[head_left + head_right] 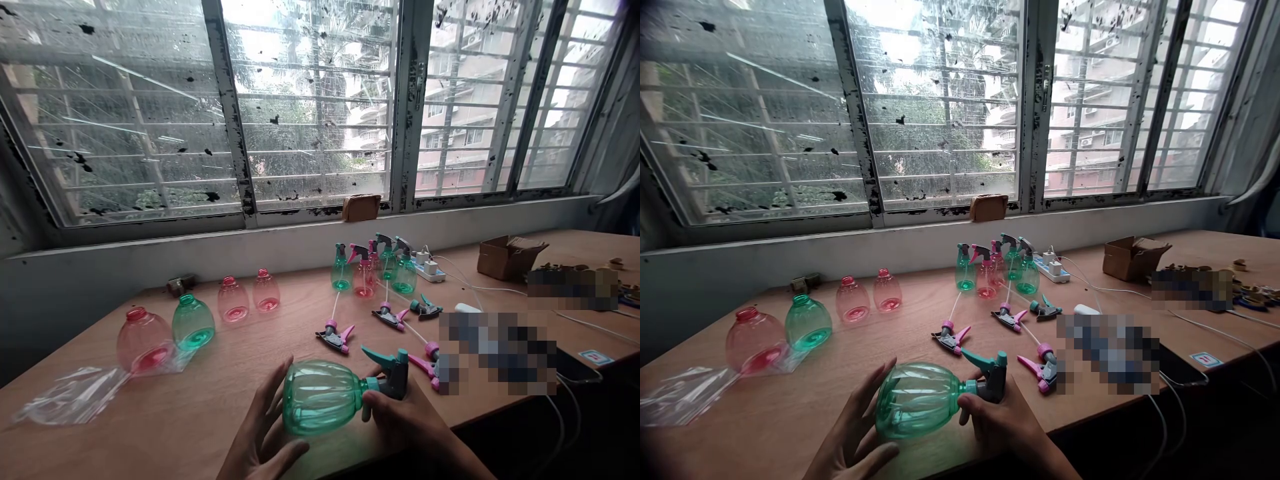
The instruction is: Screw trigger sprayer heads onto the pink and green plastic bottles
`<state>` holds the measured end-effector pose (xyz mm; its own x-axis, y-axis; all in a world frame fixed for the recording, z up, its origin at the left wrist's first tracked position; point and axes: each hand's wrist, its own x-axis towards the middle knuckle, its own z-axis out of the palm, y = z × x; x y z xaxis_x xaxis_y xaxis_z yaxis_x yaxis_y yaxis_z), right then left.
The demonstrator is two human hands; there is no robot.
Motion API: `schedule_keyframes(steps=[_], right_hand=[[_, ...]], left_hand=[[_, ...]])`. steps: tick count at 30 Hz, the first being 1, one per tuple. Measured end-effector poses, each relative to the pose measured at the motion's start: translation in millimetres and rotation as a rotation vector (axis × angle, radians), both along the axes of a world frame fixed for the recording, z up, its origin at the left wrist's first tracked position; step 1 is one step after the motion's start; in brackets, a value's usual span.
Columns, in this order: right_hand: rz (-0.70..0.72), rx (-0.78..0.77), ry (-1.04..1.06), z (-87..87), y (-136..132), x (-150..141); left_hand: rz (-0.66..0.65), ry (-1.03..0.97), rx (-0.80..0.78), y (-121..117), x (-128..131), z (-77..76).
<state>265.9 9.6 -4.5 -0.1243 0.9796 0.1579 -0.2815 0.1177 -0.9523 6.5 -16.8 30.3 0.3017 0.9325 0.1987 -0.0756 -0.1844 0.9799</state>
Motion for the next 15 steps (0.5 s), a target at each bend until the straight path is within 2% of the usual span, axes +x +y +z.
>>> schedule_keyframes(steps=[5,9,12,15], right_hand=[[0.007,0.054,0.005,4.9,-2.7,2.7],[0.044,0.024,0.002,6.7,-3.3,3.2],[0.045,-0.001,0.017,5.1,-1.7,2.6],[0.022,0.023,-0.006,4.6,-0.7,3.7]], left_hand=[[0.082,0.010,0.077,2.9,-2.1,1.8],[0.089,0.093,0.049,2.5,0.3,3.9],[0.080,0.065,-0.005,3.6,1.4,-1.7],[0.108,0.050,0.016,6.9,-0.4,-13.2]])
